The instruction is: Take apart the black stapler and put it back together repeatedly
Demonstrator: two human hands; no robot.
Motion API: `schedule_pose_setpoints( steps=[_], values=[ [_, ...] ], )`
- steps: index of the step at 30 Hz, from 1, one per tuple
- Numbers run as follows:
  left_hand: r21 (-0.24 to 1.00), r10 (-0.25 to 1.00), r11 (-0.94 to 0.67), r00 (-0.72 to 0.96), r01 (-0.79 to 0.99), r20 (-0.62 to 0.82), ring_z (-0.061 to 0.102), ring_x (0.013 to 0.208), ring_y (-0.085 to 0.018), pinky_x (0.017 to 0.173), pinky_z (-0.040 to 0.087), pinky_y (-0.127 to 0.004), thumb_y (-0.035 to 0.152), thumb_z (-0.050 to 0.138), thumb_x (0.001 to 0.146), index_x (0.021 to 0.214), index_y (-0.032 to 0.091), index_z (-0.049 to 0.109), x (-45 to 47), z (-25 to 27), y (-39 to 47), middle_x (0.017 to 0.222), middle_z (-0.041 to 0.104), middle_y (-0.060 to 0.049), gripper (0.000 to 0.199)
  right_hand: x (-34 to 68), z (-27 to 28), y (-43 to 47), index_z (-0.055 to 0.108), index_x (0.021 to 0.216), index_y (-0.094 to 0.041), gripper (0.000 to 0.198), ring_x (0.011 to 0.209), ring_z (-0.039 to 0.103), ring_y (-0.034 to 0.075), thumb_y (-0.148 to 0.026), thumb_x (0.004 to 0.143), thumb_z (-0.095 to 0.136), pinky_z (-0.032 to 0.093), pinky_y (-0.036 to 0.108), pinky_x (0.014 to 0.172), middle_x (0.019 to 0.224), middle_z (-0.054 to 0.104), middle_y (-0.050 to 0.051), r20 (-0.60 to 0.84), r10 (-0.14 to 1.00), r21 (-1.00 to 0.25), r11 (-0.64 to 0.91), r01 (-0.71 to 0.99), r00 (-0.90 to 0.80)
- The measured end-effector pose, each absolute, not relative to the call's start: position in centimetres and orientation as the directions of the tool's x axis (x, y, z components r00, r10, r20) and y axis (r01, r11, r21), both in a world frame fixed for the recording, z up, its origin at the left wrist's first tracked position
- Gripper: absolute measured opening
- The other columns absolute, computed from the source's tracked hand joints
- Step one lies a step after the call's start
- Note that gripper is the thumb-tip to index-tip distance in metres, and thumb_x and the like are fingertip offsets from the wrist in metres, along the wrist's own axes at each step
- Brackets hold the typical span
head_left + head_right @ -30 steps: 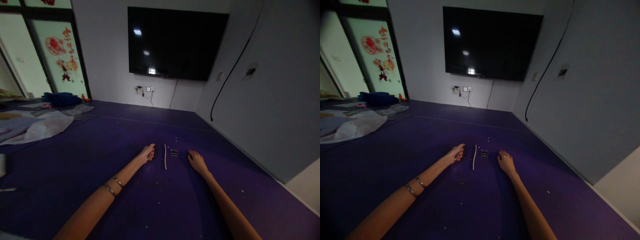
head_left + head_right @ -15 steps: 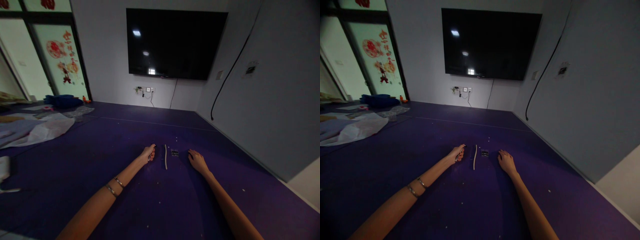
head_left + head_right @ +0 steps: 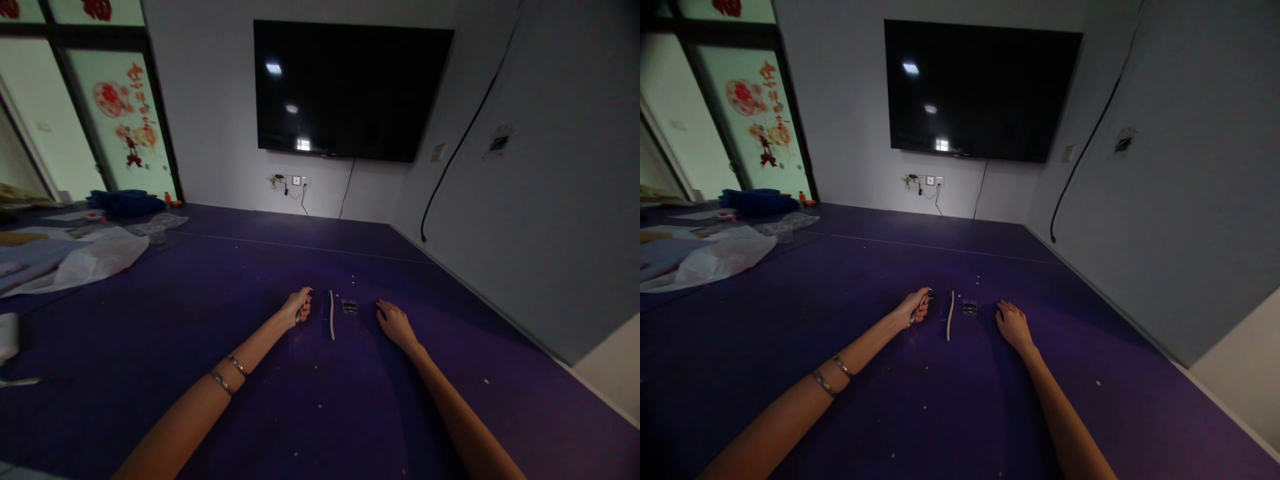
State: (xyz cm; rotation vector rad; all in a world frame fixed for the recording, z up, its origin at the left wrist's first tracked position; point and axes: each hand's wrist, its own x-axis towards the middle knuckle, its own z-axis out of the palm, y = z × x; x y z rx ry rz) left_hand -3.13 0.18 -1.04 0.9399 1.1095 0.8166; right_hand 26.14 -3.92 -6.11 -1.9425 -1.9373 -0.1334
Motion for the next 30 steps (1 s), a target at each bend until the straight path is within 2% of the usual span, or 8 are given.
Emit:
schedule_pose_setpoints(
  steps=[6, 10, 13, 15, 17, 21, 26, 30],
  values=[
    [0.964, 0.947, 0.237, 0.249, -0.123, -0.201, 0.028, 0.027, -0.006, 0.031, 0.019, -0.018, 0.038, 0.031, 0.083, 0.069, 0.018, 0.046, -3.5, 0.1, -0.1, 0.038, 0.034, 0.008, 0.029, 26.4, -6.6, -3.7, 0.057, 0.116, -0.014, 0.039, 0.118, 0.046, 0.023, -0.024, 0.085, 0.036, 0.033, 0.037, 0.099, 0.125, 0.054, 0.01, 0.384, 0.923, -0.212, 0.078, 0.974, 0.01],
    [0.976, 0.95, 0.172, 0.285, -0.132, -0.128, 0.032, 0.029, -0.006, 0.031, 0.023, -0.017, 0.026, 0.032, 0.081, 0.075, 0.016, 0.05, -3.6, 0.6, 0.1, 0.042, 0.037, 0.008, 0.022, 26.1, -5.6, -4.2, 0.061, 0.109, -0.011, 0.037, 0.116, 0.046, 0.023, -0.023, 0.085, 0.035, 0.034, 0.036, 0.098, 0.123, 0.053, 0.014, 0.526, 0.851, -0.199, 0.116, 0.973, 0.006],
    [0.988, 0.949, 0.107, 0.307, -0.11, -0.068, 0.039, 0.032, -0.006, 0.032, 0.029, -0.017, 0.022, 0.037, 0.08, 0.078, 0.015, 0.052, -3.5, 1.0, 0.1, 0.046, 0.043, 0.006, 0.017, 24.6, -3.5, -5.1, 0.063, 0.103, -0.012, 0.034, 0.109, 0.05, 0.023, -0.024, 0.086, 0.036, 0.037, 0.034, 0.094, 0.113, 0.058, 0.014, 0.596, 0.803, -0.186, 0.126, 0.974, 0.01],
    [0.994, 0.942, 0.057, 0.335, -0.091, -0.024, 0.047, 0.038, -0.007, 0.036, 0.037, -0.017, 0.022, 0.043, 0.08, 0.081, 0.014, 0.053, -3.3, 1.5, -0.2, 0.054, 0.052, 0.003, 0.013, 22.7, -2.0, -5.7, 0.063, 0.1, -0.017, 0.031, 0.097, 0.056, 0.02, -0.027, 0.086, 0.037, 0.042, 0.029, 0.082, 0.102, 0.063, 0.01, 0.542, 0.839, -0.244, 0.114, 0.963, 0.038],
    [0.997, 0.929, 0.023, 0.371, -0.076, 0.007, 0.055, 0.047, -0.009, 0.043, 0.044, -0.019, 0.024, 0.051, 0.079, 0.086, 0.013, 0.054, -3.2, 2.1, -0.6, 0.068, 0.061, -0.003, 0.013, 20.4, -0.8, -6.3, 0.063, 0.096, -0.021, 0.028, 0.081, 0.061, 0.017, -0.032, 0.086, 0.039, 0.044, 0.025, 0.068, 0.091, 0.066, 0.006, 0.382, 0.924, -0.307, 0.106, 0.946, 0.02],
    [0.997, 0.911, -0.051, 0.406, -0.058, 0.07, 0.063, 0.06, -0.012, 0.052, 0.049, -0.022, 0.022, 0.06, 0.076, 0.087, 0.013, 0.053, -2.9, 2.9, -1.4, 0.082, 0.067, -0.009, 0.015, 15.9, -0.2, -6.7, 0.065, 0.085, -0.02, 0.033, 0.074, 0.064, 0.019, -0.044, 0.084, 0.043, 0.041, 0.024, 0.061, 0.08, 0.068, 0.007, 0.112, 0.991, -0.307, 0.11, 0.945, -0.078],
    [0.987, 0.893, -0.113, 0.425, -0.111, 0.15, 0.065, 0.063, -0.015, 0.06, 0.05, -0.026, 0.02, 0.066, 0.071, 0.077, 0.015, 0.048, -2.8, 2.6, -1.1, 0.075, 0.068, -0.007, 0.02, 12.7, -1.0, -6.4, 0.066, 0.086, -0.017, 0.041, 0.082, 0.064, 0.024, -0.047, 0.085, 0.038, 0.045, 0.029, 0.066, 0.088, 0.068, 0.013, 0.085, 0.996, -0.212, 0.045, 0.976, -0.028],
    [0.974, 0.849, -0.183, 0.477, -0.136, 0.226, 0.066, 0.066, -0.016, 0.065, 0.05, -0.028, 0.021, 0.069, 0.067, 0.073, 0.015, 0.046, -3.0, 2.2, -0.6, 0.073, 0.068, -0.006, 0.024, 11.8, -1.2, -6.0, 0.066, 0.09, -0.014, 0.037, 0.083, 0.065, 0.025, -0.039, 0.085, 0.039, 0.046, 0.031, 0.069, 0.089, 0.068, 0.016, 0.071, 0.997, -0.171, 0.04, 0.984, -0.028]
  ],
)
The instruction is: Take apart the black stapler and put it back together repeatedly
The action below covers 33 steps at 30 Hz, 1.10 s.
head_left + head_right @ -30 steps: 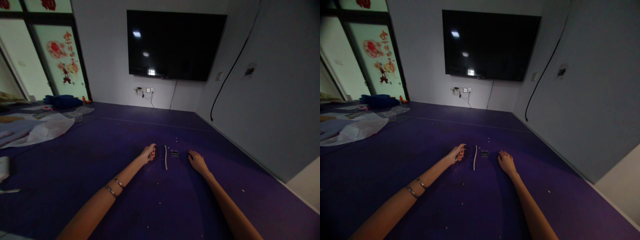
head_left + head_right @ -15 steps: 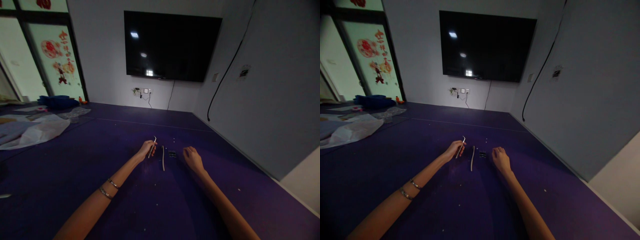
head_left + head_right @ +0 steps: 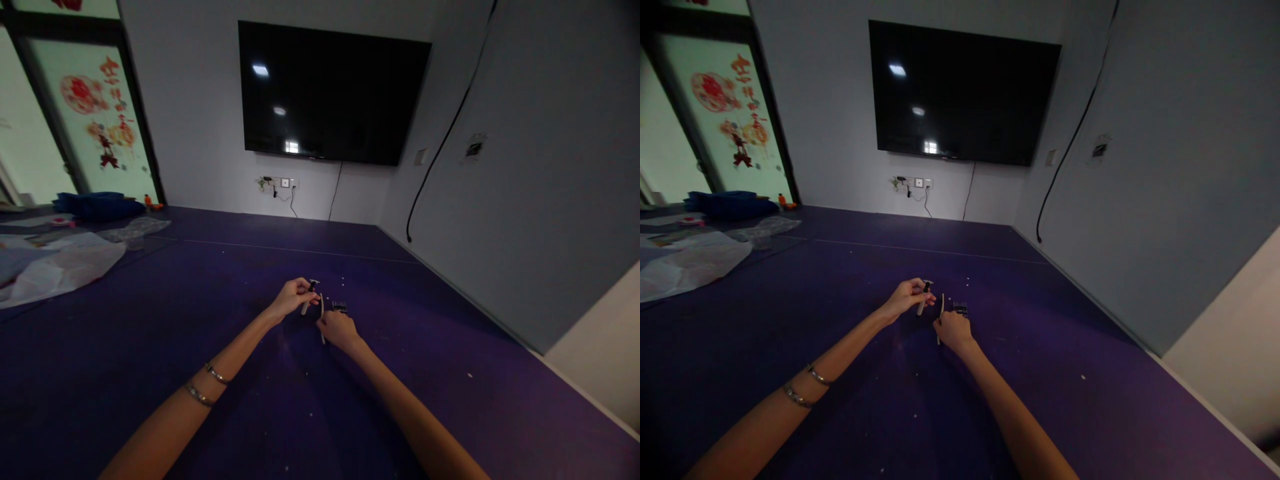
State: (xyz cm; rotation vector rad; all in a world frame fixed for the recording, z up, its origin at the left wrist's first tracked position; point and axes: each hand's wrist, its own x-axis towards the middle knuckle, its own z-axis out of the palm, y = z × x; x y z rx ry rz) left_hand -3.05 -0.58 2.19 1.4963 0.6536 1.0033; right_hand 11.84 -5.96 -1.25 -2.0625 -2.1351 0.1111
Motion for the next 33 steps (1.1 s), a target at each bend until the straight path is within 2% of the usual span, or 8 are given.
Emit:
schedule_pose_setpoints(
  steps=[4, 8, 12, 14, 16, 21, 26, 33],
  values=[
    [0.963, 0.824, -0.244, 0.499, -0.114, 0.268, 0.066, 0.074, -0.019, 0.063, 0.048, -0.026, 0.021, 0.07, 0.065, 0.069, 0.016, 0.043, -3.1, 2.4, -0.8, 0.075, 0.069, -0.007, 0.027, 12.4, -0.9, -5.7, 0.067, 0.083, -0.013, 0.03, 0.079, 0.066, 0.025, -0.033, 0.081, 0.044, 0.046, 0.029, 0.065, 0.085, 0.068, 0.016, 0.051, 0.997, -0.218, 0.066, 0.974, -0.056],
    [0.961, 0.813, -0.268, 0.52, -0.065, 0.262, 0.066, 0.077, -0.019, 0.062, 0.047, -0.025, 0.019, 0.07, 0.064, 0.068, 0.016, 0.044, -2.9, 3.0, -1.4, 0.077, 0.069, -0.009, 0.026, 14.7, 0.3, -5.4, 0.065, 0.066, -0.013, 0.027, 0.068, 0.066, 0.021, -0.027, 0.079, 0.045, 0.045, 0.025, 0.059, 0.072, 0.068, 0.013, 0.128, 0.99, -0.328, 0.099, 0.94, -0.06],
    [0.964, 0.822, -0.265, 0.515, -0.029, 0.241, 0.065, 0.078, -0.017, 0.064, 0.046, -0.025, 0.015, 0.068, 0.065, 0.07, 0.015, 0.047, -2.8, 3.3, -1.8, 0.079, 0.069, -0.009, 0.021, 18.1, 2.4, -5.3, 0.06, 0.061, -0.013, 0.031, 0.052, 0.062, 0.015, -0.028, 0.081, 0.042, 0.044, 0.021, 0.048, 0.057, 0.065, 0.008, 0.145, 0.989, -0.603, 0.08, 0.794, 0.011],
    [0.964, 0.824, -0.265, 0.516, -0.016, 0.235, 0.065, 0.077, -0.016, 0.064, 0.045, -0.025, 0.014, 0.067, 0.065, 0.07, 0.015, 0.048, -2.8, 3.2, -1.8, 0.08, 0.069, -0.008, 0.02, 19.9, 3.6, -5.5, 0.061, 0.067, -0.013, 0.031, 0.051, 0.062, 0.014, -0.031, 0.083, 0.041, 0.045, 0.02, 0.047, 0.06, 0.066, 0.007, 0.15, 0.988, -0.743, 0.082, 0.664, 0.045],
    [0.962, 0.82, -0.272, 0.519, -0.014, 0.239, 0.064, 0.077, -0.016, 0.062, 0.045, -0.024, 0.013, 0.066, 0.066, 0.071, 0.016, 0.048, -2.8, 3.1, -1.7, 0.08, 0.069, -0.008, 0.019, 21.7, 4.9, -5.9, 0.062, 0.074, -0.013, 0.029, 0.056, 0.063, 0.014, -0.035, 0.082, 0.044, 0.048, 0.022, 0.051, 0.066, 0.066, 0.007, 0.22, 0.975, -0.8, 0.173, 0.574, 0.013],
    [0.957, 0.82, -0.29, 0.515, -0.001, 0.249, 0.062, 0.071, -0.014, 0.057, 0.043, -0.022, 0.015, 0.066, 0.066, 0.071, 0.016, 0.049, -2.8, 2.9, -1.6, 0.081, 0.069, -0.008, 0.018, 24.5, 7.6, -7.3, 0.068, 0.083, -0.015, 0.031, 0.062, 0.061, 0.014, -0.041, 0.078, 0.051, 0.049, 0.025, 0.06, 0.072, 0.068, 0.005, 0.372, 0.923, -0.714, 0.354, 0.604, -0.101],
    [0.963, 0.828, -0.27, 0.509, -0.007, 0.236, 0.062, 0.071, -0.014, 0.059, 0.043, -0.022, 0.013, 0.067, 0.064, 0.069, 0.016, 0.047, -2.8, 3.0, -1.9, 0.078, 0.069, -0.006, 0.021, 24.3, 9.1, -8.6, 0.068, 0.099, -0.018, 0.033, 0.072, 0.06, 0.016, -0.04, 0.079, 0.054, 0.047, 0.027, 0.067, 0.084, 0.069, 0.005, 0.354, 0.895, -0.635, 0.444, 0.632, -0.272],
    [0.962, 0.834, -0.273, 0.501, 0.006, 0.233, 0.061, 0.068, -0.012, 0.059, 0.042, -0.021, 0.01, 0.068, 0.064, 0.066, 0.016, 0.045, -2.5, 3.2, -2.1, 0.074, 0.068, -0.004, 0.024, 22.4, 10.1, -9.5, 0.069, 0.098, -0.024, 0.026, 0.086, 0.06, 0.017, -0.035, 0.08, 0.055, 0.047, 0.031, 0.077, 0.092, 0.067, 0.005, 0.376, 0.833, -0.582, 0.553, 0.597, -0.405]
  ],
)
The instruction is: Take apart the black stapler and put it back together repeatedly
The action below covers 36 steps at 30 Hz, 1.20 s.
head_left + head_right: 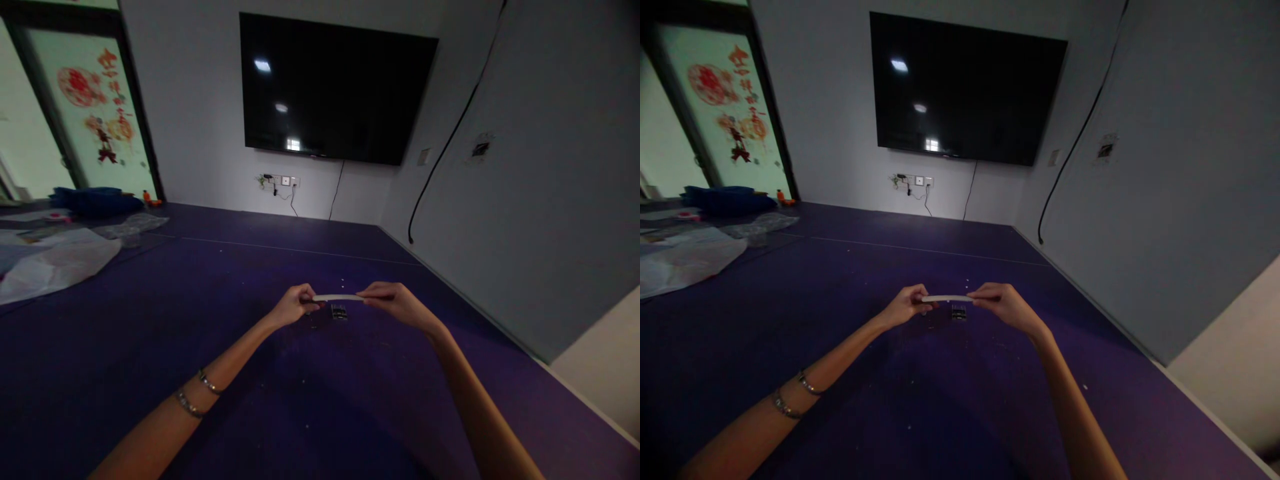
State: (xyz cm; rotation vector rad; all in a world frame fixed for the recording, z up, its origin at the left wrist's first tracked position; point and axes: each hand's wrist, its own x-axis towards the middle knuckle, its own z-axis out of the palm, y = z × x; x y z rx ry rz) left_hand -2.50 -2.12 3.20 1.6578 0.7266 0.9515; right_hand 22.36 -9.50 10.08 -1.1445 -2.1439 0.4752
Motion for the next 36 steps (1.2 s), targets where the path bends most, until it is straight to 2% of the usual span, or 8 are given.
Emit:
schedule_pose_setpoints(
  steps=[3, 9, 14, 19, 24, 28, 33, 36],
  values=[
    [0.963, 0.833, -0.27, 0.502, 0.005, 0.231, 0.061, 0.068, -0.013, 0.061, 0.043, -0.022, 0.009, 0.069, 0.062, 0.065, 0.016, 0.046, -2.37, 3.58, -2.54, 0.075, 0.068, -0.004, 0.024, 22.31, 9.81, -9.29, 0.069, 0.098, -0.024, 0.025, 0.087, 0.06, 0.017, -0.034, 0.08, 0.055, 0.047, 0.031, 0.077, 0.093, 0.067, 0.005, 0.398, 0.822, -0.572, 0.57, 0.59, -0.408],
    [0.958, 0.825, -0.285, 0.503, -0.023, 0.257, 0.062, 0.071, -0.013, 0.064, 0.043, -0.022, 0.008, 0.066, 0.065, 0.066, 0.016, 0.045, -2.22, 3.67, -2.89, 0.076, 0.068, -0.004, 0.022, 22.89, 9.24, -8.95, 0.07, 0.096, -0.023, 0.024, 0.083, 0.061, 0.018, -0.035, 0.079, 0.057, 0.048, 0.031, 0.075, 0.09, 0.067, 0.006, 0.436, 0.851, -0.576, 0.514, 0.636, -0.292],
    [0.95, 0.809, -0.308, 0.513, -0.044, 0.287, 0.062, 0.072, -0.013, 0.063, 0.043, -0.023, 0.008, 0.066, 0.064, 0.067, 0.017, 0.045, -2.18, 3.25, -2.67, 0.076, 0.068, -0.003, 0.023, 22.74, 9.46, -9.13, 0.069, 0.098, -0.023, 0.025, 0.084, 0.061, 0.016, -0.034, 0.079, 0.057, 0.048, 0.028, 0.074, 0.091, 0.067, 0.005, 0.41, 0.817, -0.596, 0.577, 0.559, -0.406],
    [0.951, 0.801, -0.306, 0.529, -0.04, 0.28, 0.062, 0.073, -0.013, 0.064, 0.043, -0.023, 0.01, 0.065, 0.066, 0.067, 0.017, 0.044, -2.15, 3.22, -2.79, 0.077, 0.067, -0.004, 0.022, 23.0, 9.37, -9.03, 0.069, 0.097, -0.022, 0.024, 0.085, 0.061, 0.017, -0.033, 0.079, 0.057, 0.048, 0.03, 0.075, 0.092, 0.067, 0.006, 0.41, 0.851, -0.603, 0.523, 0.603, -0.328],
    [0.949, 0.808, -0.315, 0.516, -0.03, 0.285, 0.062, 0.072, -0.014, 0.065, 0.043, -0.024, 0.011, 0.067, 0.064, 0.067, 0.017, 0.044, -2.06, 3.33, -2.98, 0.075, 0.067, -0.003, 0.025, 22.84, 9.53, -9.17, 0.069, 0.098, -0.022, 0.026, 0.084, 0.061, 0.016, -0.034, 0.079, 0.057, 0.048, 0.028, 0.073, 0.091, 0.067, 0.005, 0.388, 0.827, -0.611, 0.562, 0.557, -0.408],
    [0.942, 0.8, -0.335, 0.526, -0.01, 0.29, 0.062, 0.075, -0.015, 0.065, 0.043, -0.024, 0.015, 0.068, 0.064, 0.068, 0.016, 0.044, -2.06, 3.23, -2.96, 0.075, 0.066, -0.002, 0.024, 22.75, 9.35, -9.01, 0.069, 0.097, -0.022, 0.025, 0.084, 0.061, 0.017, -0.035, 0.079, 0.057, 0.048, 0.03, 0.074, 0.091, 0.067, 0.006, 0.422, 0.835, -0.604, 0.549, 0.577, -0.353],
    [0.916, 0.771, -0.4, 0.53, -0.027, 0.352, 0.06, 0.072, -0.014, 0.065, 0.043, -0.026, 0.018, 0.069, 0.064, 0.069, 0.015, 0.047, -2.04, 3.19, -2.95, 0.075, 0.065, -0.002, 0.023, 22.67, 9.25, -8.93, 0.069, 0.098, -0.024, 0.024, 0.082, 0.061, 0.017, -0.034, 0.079, 0.058, 0.047, 0.029, 0.071, 0.09, 0.066, 0.005, 0.414, 0.805, -0.611, 0.592, 0.525, -0.426],
    [0.921, 0.774, -0.388, 0.534, -0.027, 0.341, 0.06, 0.071, -0.013, 0.064, 0.043, -0.025, 0.017, 0.068, 0.065, 0.068, 0.016, 0.045, -2.01, 3.25, -3.01, 0.075, 0.066, -0.001, 0.023, 22.66, 9.26, -8.92, 0.07, 0.097, -0.024, 0.023, 0.083, 0.06, 0.017, -0.034, 0.079, 0.059, 0.047, 0.029, 0.072, 0.09, 0.067, 0.005, 0.422, 0.82, -0.618, 0.572, 0.539, -0.387]
  ],
)
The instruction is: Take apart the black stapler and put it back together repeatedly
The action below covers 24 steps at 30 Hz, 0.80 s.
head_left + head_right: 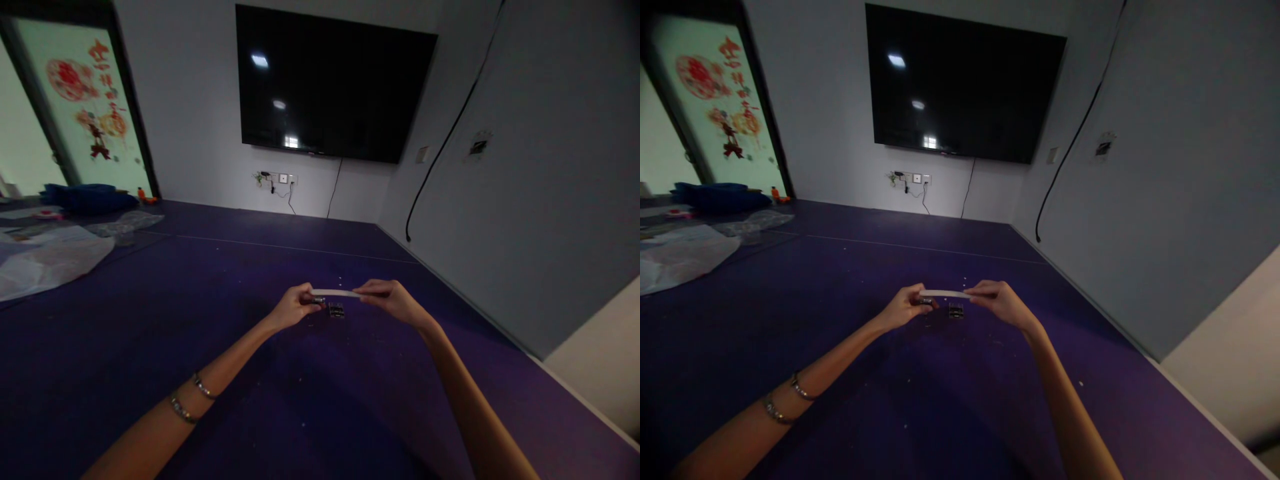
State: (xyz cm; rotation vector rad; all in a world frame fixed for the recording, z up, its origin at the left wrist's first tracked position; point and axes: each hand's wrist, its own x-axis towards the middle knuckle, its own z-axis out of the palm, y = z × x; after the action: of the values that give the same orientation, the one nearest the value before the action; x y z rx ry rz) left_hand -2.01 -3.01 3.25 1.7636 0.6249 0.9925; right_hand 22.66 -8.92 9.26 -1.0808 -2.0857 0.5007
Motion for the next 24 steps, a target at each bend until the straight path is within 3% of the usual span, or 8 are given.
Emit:
schedule_pose_setpoints(
  steps=[18, 24],
  values=[
    [0.923, 0.774, -0.383, 0.534, -0.03, 0.339, 0.059, 0.064, -0.011, 0.058, 0.04, -0.023, 0.015, 0.064, 0.067, 0.071, 0.015, 0.047, -2.12, 3.58, -3.29, 0.075, 0.067, -0.002, 0.018, 23.42, 8.58, -8.47, 0.07, 0.096, -0.022, 0.026, 0.081, 0.06, 0.017, -0.036, 0.075, 0.062, 0.046, 0.028, 0.071, 0.09, 0.067, 0.006, 0.349, 0.852, -0.7, 0.514, 0.496, -0.39],
    [0.925, 0.76, -0.373, 0.548, -0.069, 0.348, 0.062, 0.072, -0.012, 0.064, 0.043, -0.024, 0.013, 0.065, 0.066, 0.07, 0.015, 0.046, -2.1, 3.43, -3.23, 0.078, 0.068, -0.003, 0.019, 23.21, 8.35, -8.28, 0.07, 0.096, -0.022, 0.026, 0.081, 0.06, 0.017, -0.036, 0.075, 0.062, 0.046, 0.029, 0.071, 0.09, 0.067, 0.006, 0.353, 0.853, -0.694, 0.515, 0.503, -0.385]
  ],
)
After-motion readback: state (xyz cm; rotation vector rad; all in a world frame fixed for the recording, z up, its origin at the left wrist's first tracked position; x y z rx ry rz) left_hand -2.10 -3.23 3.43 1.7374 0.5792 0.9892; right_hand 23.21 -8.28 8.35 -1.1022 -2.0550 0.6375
